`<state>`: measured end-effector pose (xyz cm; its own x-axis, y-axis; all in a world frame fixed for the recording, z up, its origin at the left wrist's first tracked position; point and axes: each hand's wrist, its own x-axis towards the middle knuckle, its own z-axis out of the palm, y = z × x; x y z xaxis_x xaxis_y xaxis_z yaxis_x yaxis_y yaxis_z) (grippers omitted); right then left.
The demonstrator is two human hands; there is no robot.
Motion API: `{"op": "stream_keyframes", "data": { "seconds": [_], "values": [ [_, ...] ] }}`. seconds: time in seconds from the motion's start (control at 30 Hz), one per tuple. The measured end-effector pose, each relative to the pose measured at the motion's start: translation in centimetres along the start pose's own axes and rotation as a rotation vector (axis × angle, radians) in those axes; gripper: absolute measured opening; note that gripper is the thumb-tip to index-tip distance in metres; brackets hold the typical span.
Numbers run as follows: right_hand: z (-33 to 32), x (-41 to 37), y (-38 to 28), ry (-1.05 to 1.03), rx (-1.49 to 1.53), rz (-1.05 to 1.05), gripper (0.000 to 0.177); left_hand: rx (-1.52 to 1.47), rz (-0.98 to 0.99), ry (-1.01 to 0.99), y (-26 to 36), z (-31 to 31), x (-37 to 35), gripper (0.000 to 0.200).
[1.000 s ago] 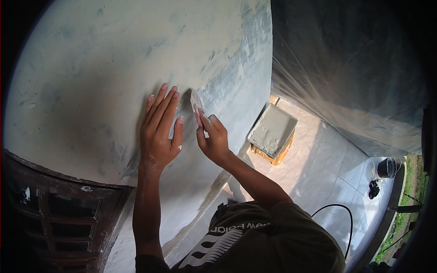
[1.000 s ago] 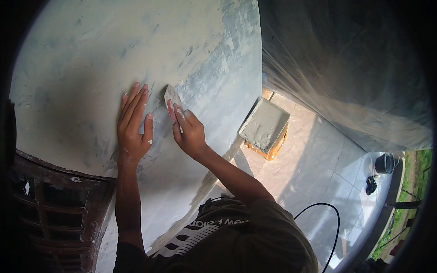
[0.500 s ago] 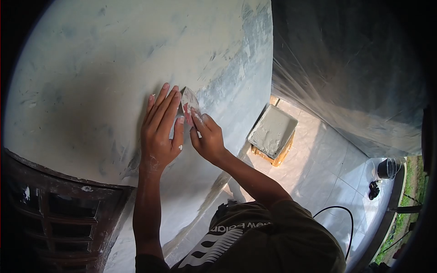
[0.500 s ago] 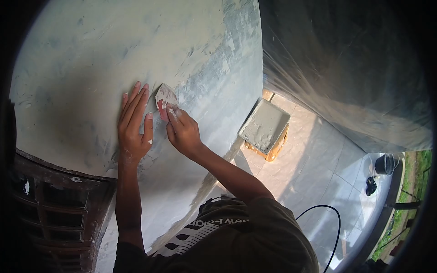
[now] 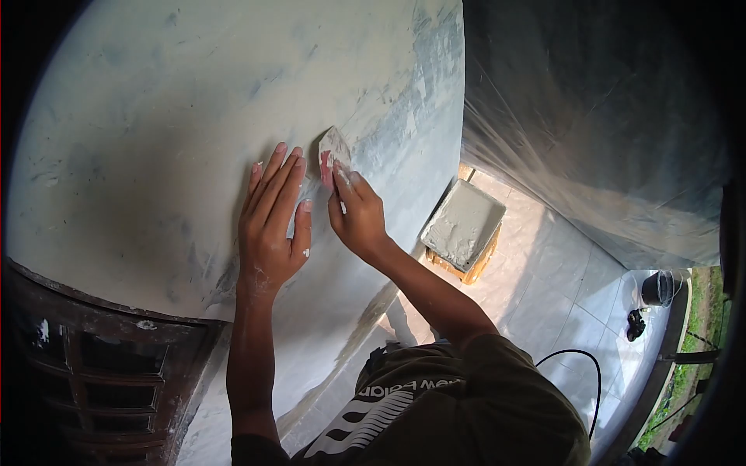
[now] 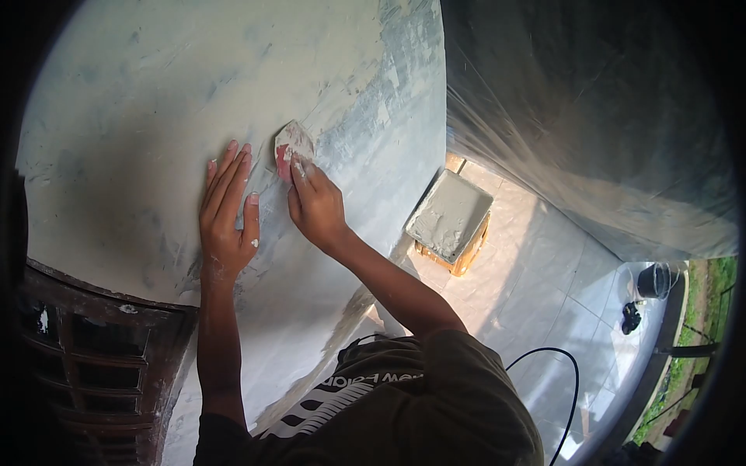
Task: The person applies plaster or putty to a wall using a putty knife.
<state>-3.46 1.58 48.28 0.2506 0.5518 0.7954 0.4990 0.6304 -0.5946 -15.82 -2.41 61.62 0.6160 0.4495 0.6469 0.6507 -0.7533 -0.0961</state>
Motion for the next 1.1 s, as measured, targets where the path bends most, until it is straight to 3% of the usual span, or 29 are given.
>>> {"op": "stream_keyframes", "data": {
  "seconds": [0.03, 0.13, 0.3, 0.4, 0.57, 0.63, 0.7, 0.73, 0.87, 0.97, 1.03, 1.1],
  "values": [
    [-0.2, -1.2, -0.8, 0.014, 0.021, -0.076, 0.043, -0.001, -0.006, -0.003, -0.1, 0.0, -0.1, 0.047],
    [-1.9, -1.4, -0.4, 0.05, 0.074, 0.009, 0.043, 0.012, -0.005, 0.0, -0.4, -0.2, -0.3, 0.047],
    [-2.0, 5.2, 5.1, 0.286, -0.051, 0.035, 0.041, 0.018, -0.015, -0.009, -0.2, 0.0, -0.5, 0.047],
    [-1.1, 6.2, 4.9, 0.183, -0.091, 0.083, 0.041, 0.006, -0.008, -0.009, 0.2, 0.1, -0.3, 0.047],
    [-0.4, -0.2, 0.3, 0.018, -0.025, -0.083, 0.044, -0.002, -0.013, 0.002, 0.0, 0.0, -0.2, 0.046],
    [-1.2, -1.1, -0.2, 0.017, 0.019, -0.117, 0.046, 0.01, -0.007, 0.0, -0.3, 0.1, -0.4, 0.046],
    [-2.2, -0.6, 0.7, 0.028, 0.034, 0.038, 0.045, 0.008, -0.016, -0.009, -0.2, -0.1, -0.4, 0.046],
    [-2.2, 0.9, 2.2, 0.121, 0.034, -0.023, 0.045, 0.006, -0.018, -0.011, -0.2, -0.1, -0.4, 0.046],
    [-1.9, 5.6, 5.4, 0.247, -0.058, 0.069, 0.041, 0.008, -0.003, -0.003, 0.0, 0.3, -0.2, 0.047],
    [-0.4, 5.5, 5.2, 0.174, -0.149, -0.039, 0.041, -0.006, 0.009, -0.008, 0.4, 0.4, 0.1, 0.047],
    [0.5, 3.4, 3.2, 0.203, -0.113, -0.181, 0.041, -0.004, 0.009, 0.0, 0.3, 0.4, 0.2, 0.046],
    [0.7, 0.1, 0.7, 0.103, -0.045, -0.226, 0.043, -0.007, 0.008, 0.001, 0.2, 0.3, 0.3, 0.046]
  ]
}}
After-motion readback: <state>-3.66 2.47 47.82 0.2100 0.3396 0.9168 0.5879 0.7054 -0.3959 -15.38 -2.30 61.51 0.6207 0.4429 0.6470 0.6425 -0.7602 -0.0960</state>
